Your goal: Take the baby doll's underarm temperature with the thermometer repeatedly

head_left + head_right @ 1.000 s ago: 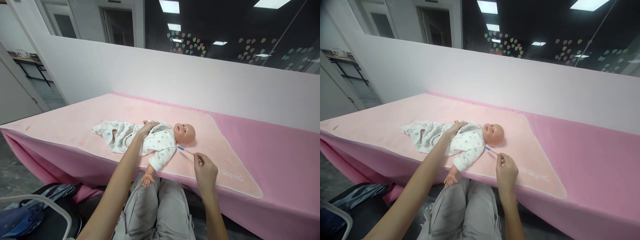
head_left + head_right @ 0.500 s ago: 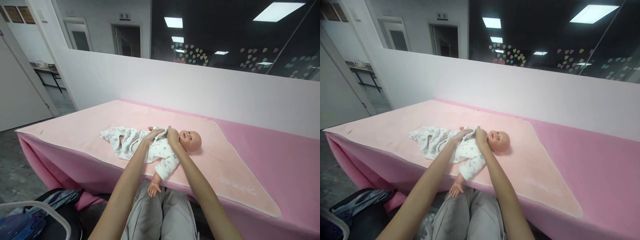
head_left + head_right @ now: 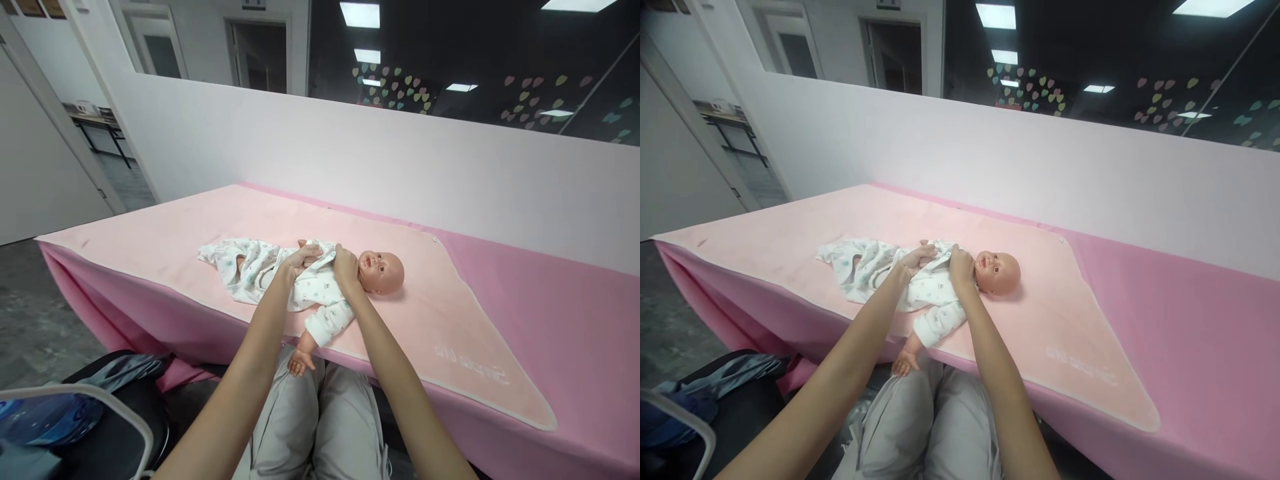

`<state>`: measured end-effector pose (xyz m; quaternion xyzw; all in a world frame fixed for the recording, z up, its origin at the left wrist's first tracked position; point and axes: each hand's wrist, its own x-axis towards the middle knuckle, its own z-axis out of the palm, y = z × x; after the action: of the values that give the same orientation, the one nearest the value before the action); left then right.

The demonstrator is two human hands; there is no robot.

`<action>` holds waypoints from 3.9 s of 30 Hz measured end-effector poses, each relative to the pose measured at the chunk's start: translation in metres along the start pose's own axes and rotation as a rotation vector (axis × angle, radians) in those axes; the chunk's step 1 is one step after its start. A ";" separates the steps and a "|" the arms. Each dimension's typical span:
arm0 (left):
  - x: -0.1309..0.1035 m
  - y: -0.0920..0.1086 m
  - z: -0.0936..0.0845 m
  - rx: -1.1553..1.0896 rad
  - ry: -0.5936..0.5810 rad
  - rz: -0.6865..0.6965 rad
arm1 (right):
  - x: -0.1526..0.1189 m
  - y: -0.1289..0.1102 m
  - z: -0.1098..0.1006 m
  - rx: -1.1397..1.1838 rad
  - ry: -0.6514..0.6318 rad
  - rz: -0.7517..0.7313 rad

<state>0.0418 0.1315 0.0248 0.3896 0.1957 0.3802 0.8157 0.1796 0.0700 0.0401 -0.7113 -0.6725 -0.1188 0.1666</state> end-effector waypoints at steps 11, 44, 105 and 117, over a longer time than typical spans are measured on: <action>0.006 0.014 0.012 0.336 -0.021 -0.162 | -0.001 0.002 -0.001 0.049 0.007 -0.016; 0.034 0.021 -0.017 1.894 0.454 -0.084 | -0.011 0.156 -0.009 1.537 0.176 0.356; 0.018 0.020 -0.002 1.876 0.511 -0.084 | -0.024 0.144 -0.018 1.813 -0.203 0.547; 0.021 0.020 -0.006 1.919 0.504 -0.092 | -0.017 0.150 -0.007 1.699 0.148 0.488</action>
<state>0.0425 0.1589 0.0362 0.7845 0.6031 0.1005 0.1034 0.3286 0.0459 0.0279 -0.4613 -0.3506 0.4139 0.7021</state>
